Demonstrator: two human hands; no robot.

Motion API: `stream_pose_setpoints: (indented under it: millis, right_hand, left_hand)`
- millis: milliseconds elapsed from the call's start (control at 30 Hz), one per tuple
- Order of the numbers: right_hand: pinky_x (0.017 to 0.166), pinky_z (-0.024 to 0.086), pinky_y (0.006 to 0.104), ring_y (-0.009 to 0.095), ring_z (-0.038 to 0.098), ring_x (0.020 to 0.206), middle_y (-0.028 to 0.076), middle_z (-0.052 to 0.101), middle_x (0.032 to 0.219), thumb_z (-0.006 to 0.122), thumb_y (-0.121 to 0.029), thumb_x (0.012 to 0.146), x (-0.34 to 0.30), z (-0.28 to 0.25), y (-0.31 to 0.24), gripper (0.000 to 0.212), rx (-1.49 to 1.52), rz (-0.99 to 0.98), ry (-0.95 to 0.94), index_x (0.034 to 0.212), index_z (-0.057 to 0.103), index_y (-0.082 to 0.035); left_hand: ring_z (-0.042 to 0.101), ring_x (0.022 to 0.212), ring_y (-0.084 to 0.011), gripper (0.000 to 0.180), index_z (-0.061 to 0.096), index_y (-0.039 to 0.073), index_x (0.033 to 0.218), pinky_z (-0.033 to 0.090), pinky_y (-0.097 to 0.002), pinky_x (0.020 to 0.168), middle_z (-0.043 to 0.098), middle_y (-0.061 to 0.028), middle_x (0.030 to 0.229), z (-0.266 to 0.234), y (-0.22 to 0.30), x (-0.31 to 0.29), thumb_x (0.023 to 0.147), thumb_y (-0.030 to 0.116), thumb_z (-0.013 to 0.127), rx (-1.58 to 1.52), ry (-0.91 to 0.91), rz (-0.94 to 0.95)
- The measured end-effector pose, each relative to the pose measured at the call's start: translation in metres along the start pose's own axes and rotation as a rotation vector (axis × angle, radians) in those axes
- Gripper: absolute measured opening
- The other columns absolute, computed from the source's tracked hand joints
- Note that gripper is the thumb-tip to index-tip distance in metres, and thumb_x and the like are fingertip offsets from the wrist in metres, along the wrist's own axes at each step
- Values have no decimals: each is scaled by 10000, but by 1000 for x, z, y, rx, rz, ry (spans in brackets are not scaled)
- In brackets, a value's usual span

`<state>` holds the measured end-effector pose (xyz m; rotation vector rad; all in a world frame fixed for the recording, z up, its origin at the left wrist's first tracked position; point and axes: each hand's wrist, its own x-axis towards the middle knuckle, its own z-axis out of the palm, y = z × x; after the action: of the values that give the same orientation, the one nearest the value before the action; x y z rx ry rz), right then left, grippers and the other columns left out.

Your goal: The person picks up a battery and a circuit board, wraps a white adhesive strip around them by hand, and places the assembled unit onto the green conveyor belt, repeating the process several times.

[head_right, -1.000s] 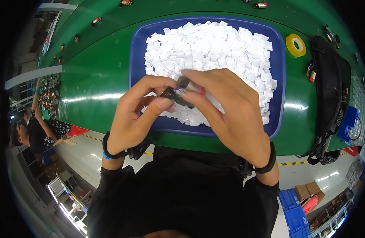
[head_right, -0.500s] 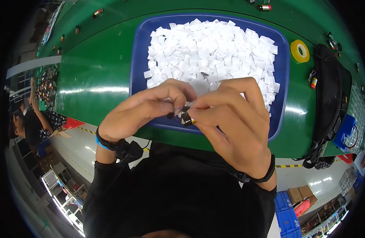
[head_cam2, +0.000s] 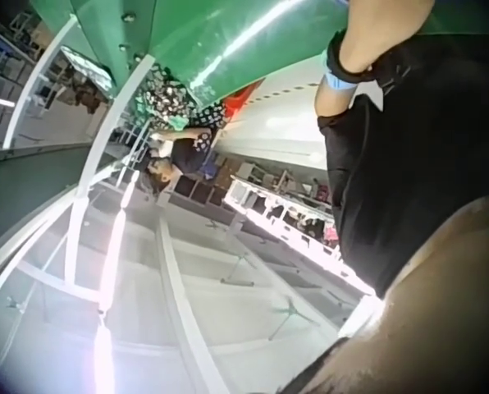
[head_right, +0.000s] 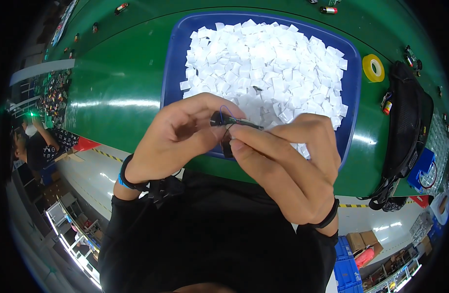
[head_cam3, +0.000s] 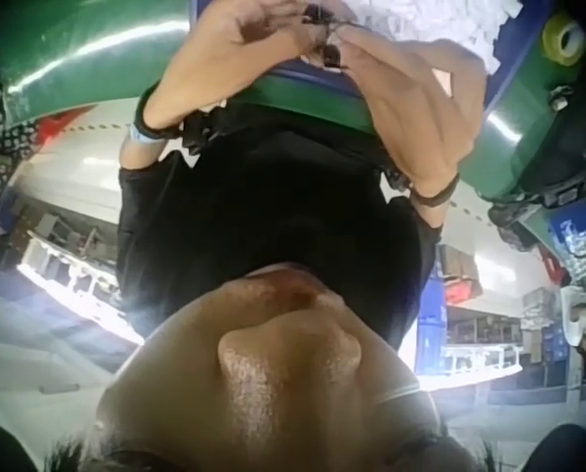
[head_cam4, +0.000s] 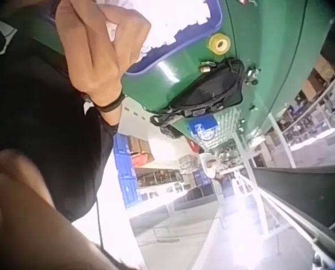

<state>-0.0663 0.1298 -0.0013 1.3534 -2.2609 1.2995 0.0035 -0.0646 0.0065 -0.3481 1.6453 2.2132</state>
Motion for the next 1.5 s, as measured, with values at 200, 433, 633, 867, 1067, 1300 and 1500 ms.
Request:
stream_pose_setpoints:
  millis: [200,433,633,867,1067,1300,1500]
  right_hand:
    - [617,394,336,211,556,754,62,749,912,828,-24,667,2,-4,-4,267,-201,-115,-33,916,734,-50]
    - [622,426,308,200,562,760,82,726,940,833,-34,689,6,-2,-9,300,-258,-88,-22,971,737,-66]
    - [634,503,242,161,604,772,128,672,979,840,-3,722,-15,-1,-8,451,283,312,57,1126,642,12]
    - [675,549,242,170,670,808,154,657,1017,783,45,796,-11,14,-12,379,445,349,61,1113,576,51]
    - [688,567,257,181,688,821,160,646,994,708,65,866,-14,19,-10,322,738,468,57,1132,528,46]
    - [710,596,238,174,719,857,153,675,1049,669,69,895,-18,20,-10,338,897,570,152,1193,511,63]
    - [706,579,263,190,702,817,182,667,1086,650,41,916,-11,14,-5,355,854,733,119,1227,479,45]
  left_hand:
    - [635,1028,-156,343,552,-43,1240,571,-282,816,631,-118,1183,6,-1,-3,905,-109,519,25,-13,-34]
    - [679,903,-160,338,551,-42,1245,608,-271,710,644,-151,1139,5,-11,-7,912,-64,609,66,24,171]
    - [701,907,-193,334,544,-66,1252,621,-270,692,635,-195,1211,-2,-16,-5,927,-53,624,-8,80,305]
    - [705,828,-223,355,530,-100,1221,610,-293,623,642,-253,1163,0,-21,-4,930,52,667,124,147,389]
    - [705,923,-191,329,572,-81,1223,614,-263,627,650,-177,1201,-1,-20,-9,901,-70,640,240,122,420]
    - [694,790,-160,304,618,-43,1182,592,-255,571,668,-166,1152,4,-9,-8,883,-35,675,605,165,529]
    - [648,736,-114,264,639,-7,1163,559,-234,526,707,-113,1044,-2,25,11,912,64,678,527,69,204]
